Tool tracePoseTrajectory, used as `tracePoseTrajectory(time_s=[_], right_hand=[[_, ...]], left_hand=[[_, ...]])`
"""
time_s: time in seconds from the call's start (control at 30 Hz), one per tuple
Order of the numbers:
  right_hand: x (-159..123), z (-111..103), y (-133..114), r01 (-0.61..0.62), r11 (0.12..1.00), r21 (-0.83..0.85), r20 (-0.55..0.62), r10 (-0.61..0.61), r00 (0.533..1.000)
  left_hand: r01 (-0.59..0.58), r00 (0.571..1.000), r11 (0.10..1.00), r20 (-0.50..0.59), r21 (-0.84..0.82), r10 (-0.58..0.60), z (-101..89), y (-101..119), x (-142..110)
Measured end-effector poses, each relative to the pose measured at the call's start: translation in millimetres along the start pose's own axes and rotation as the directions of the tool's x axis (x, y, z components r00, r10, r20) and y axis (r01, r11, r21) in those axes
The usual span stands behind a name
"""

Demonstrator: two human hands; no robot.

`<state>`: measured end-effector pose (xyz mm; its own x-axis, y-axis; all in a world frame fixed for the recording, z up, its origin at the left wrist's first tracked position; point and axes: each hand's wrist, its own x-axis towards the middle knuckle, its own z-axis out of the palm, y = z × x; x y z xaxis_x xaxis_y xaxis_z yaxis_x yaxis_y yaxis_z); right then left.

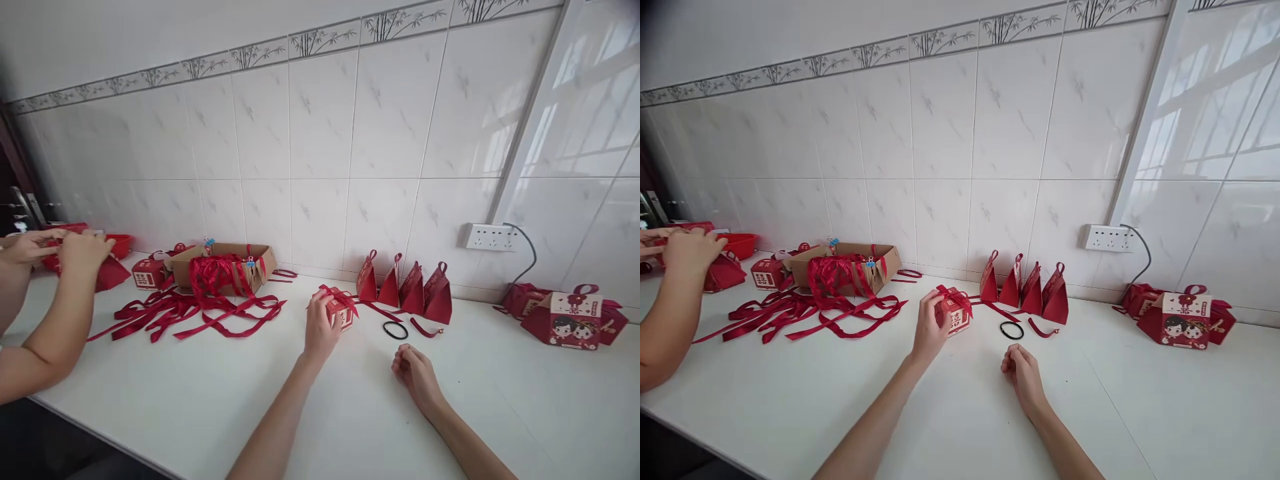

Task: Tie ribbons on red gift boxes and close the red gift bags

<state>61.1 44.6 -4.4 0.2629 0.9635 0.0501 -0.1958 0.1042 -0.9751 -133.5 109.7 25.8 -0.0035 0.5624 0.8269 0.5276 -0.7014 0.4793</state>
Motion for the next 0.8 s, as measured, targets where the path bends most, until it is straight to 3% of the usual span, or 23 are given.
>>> tracePoseTrajectory(time_s=[0.1, 0.23, 0.33, 0.43, 0.57, 0.7, 0.77, 0.8], right_hand=[[2, -4, 0, -0.052, 0.999, 0.002, 0.054, 0.052, 0.997], [3, -1, 0, -0.092, 0.996, -0.009, 0.070, 0.092, 0.993], [3, 1, -1, -0.089, 0.996, 0.011, 0.051, 0.089, 0.995], [3, 3, -3, -0.084, 0.996, 0.022, 0.050, 0.083, 0.995], [0, 6, -6, -0.045, 0.998, 0.044, 0.050, 0.043, 0.998], [-6, 8, -10, 0.045, 0.991, 0.122, 0.010, -0.046, 0.999], [-10, 6, -15, 0.088, 0.984, 0.156, 0.013, -0.091, 0.996], [-12, 4, -17, 0.109, 0.981, 0.159, 0.022, -0.114, 0.993]], left_hand=[[0.112, 0.987, 0.994, 0.117, 0.011, -0.113, 1.8, -15, 7], [0.456, 0.877, 0.888, 0.200, -0.060, -0.437, 4.0, -34, 20], [0.521, 0.826, 0.852, 0.286, -0.059, -0.485, 2.9, -43, 26], [0.538, 0.812, 0.840, 0.304, -0.061, -0.498, 1.1, -41, 22], [0.490, 0.847, 0.864, 0.297, -0.117, -0.440, 3.4, -17, 8], [0.225, 0.964, 0.959, 0.180, -0.171, -0.194, 17.3, 18, -15], [0.102, 0.987, 0.978, 0.140, -0.184, -0.076, 25.9, 31, -29], [0.073, 0.985, 0.976, 0.171, -0.206, -0.038, 29.4, 35, -35]])
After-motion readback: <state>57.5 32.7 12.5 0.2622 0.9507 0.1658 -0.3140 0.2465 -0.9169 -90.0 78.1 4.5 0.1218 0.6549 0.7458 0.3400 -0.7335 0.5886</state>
